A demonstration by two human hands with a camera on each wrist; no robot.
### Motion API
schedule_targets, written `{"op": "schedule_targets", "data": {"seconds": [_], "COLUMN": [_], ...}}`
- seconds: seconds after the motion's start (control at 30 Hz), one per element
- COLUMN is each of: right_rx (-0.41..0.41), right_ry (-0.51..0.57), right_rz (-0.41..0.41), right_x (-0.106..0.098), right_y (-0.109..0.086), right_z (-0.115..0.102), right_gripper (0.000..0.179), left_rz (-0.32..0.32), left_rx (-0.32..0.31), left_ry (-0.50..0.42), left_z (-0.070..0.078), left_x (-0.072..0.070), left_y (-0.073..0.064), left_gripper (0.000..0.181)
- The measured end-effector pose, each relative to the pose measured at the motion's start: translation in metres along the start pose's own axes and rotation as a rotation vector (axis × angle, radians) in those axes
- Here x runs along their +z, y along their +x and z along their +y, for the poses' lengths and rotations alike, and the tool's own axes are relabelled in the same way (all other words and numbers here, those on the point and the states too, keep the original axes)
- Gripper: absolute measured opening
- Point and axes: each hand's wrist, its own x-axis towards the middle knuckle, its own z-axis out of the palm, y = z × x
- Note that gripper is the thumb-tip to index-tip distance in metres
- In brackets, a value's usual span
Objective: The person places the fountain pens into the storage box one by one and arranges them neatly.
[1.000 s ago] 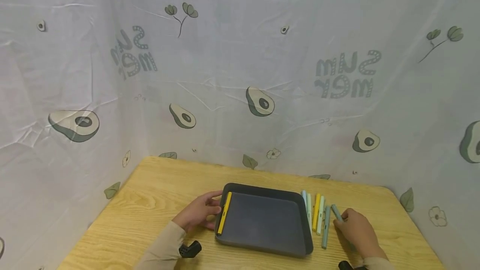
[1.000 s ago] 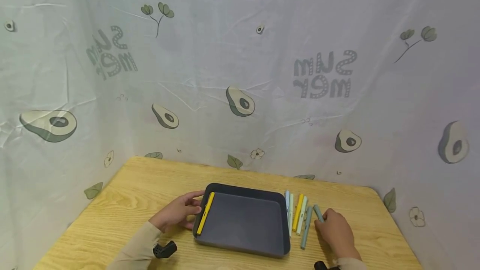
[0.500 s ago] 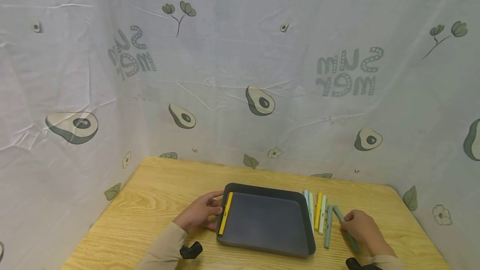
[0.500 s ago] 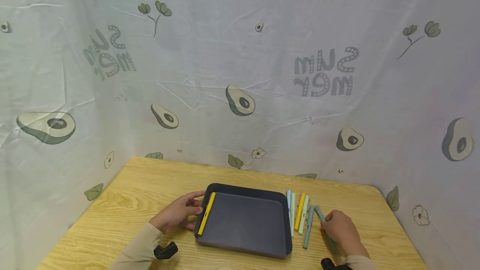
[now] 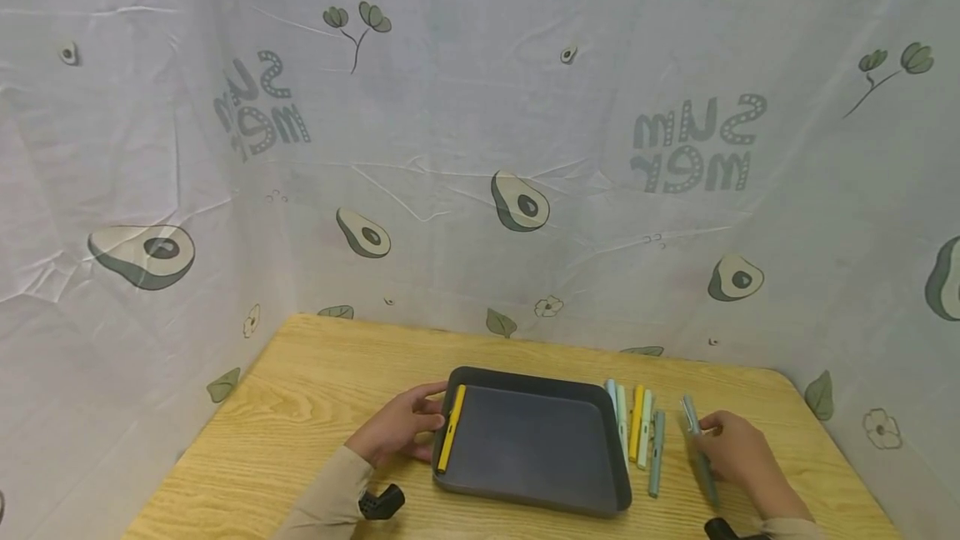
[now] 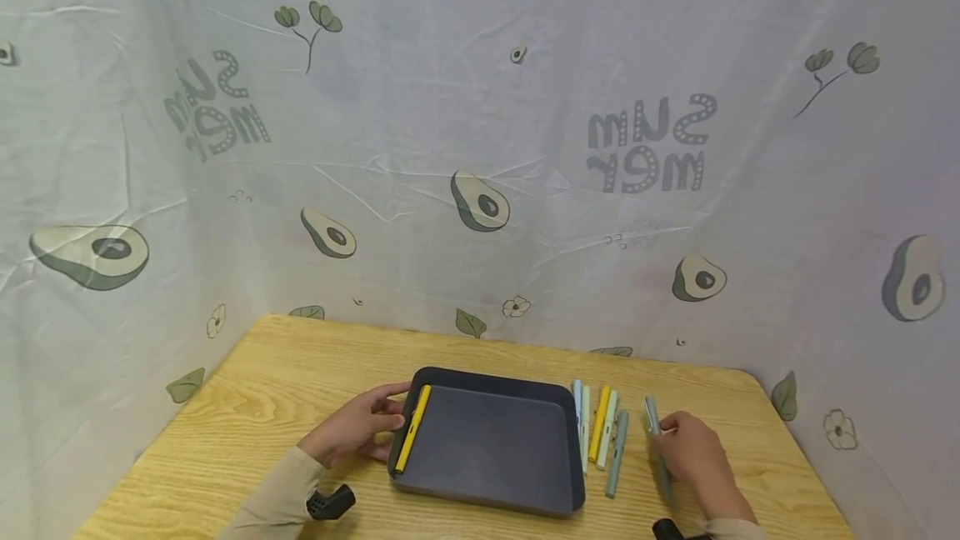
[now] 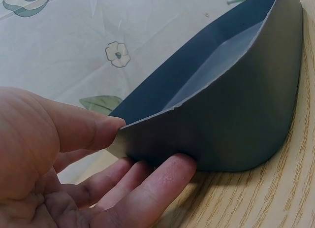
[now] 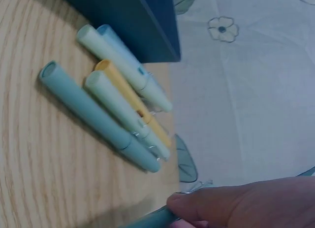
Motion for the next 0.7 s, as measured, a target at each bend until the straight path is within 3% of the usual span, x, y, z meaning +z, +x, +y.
{"op": "schedule_targets", "data": {"seconds": [0.4,0.7], "right_rx": [-0.038,-0.059], "right_ry": [0.141,0.203], "right_rz": [0.073,0.184], "right_x": [-0.004,0.001], "right_y": [-0.016,-0.027], "right_z": [-0.024,-0.042], "right_gripper": [0.053,0.047], "left_rz": [-0.003,-0.002], "left_rx": [0.003,0.006], "left_ry": [-0.001,0.008], "left_z": [-0.002,0.0], "left_x": [0.0,0.0], "left_y": [0.0,0.0], "left_gripper": [0.061,0.061]}}
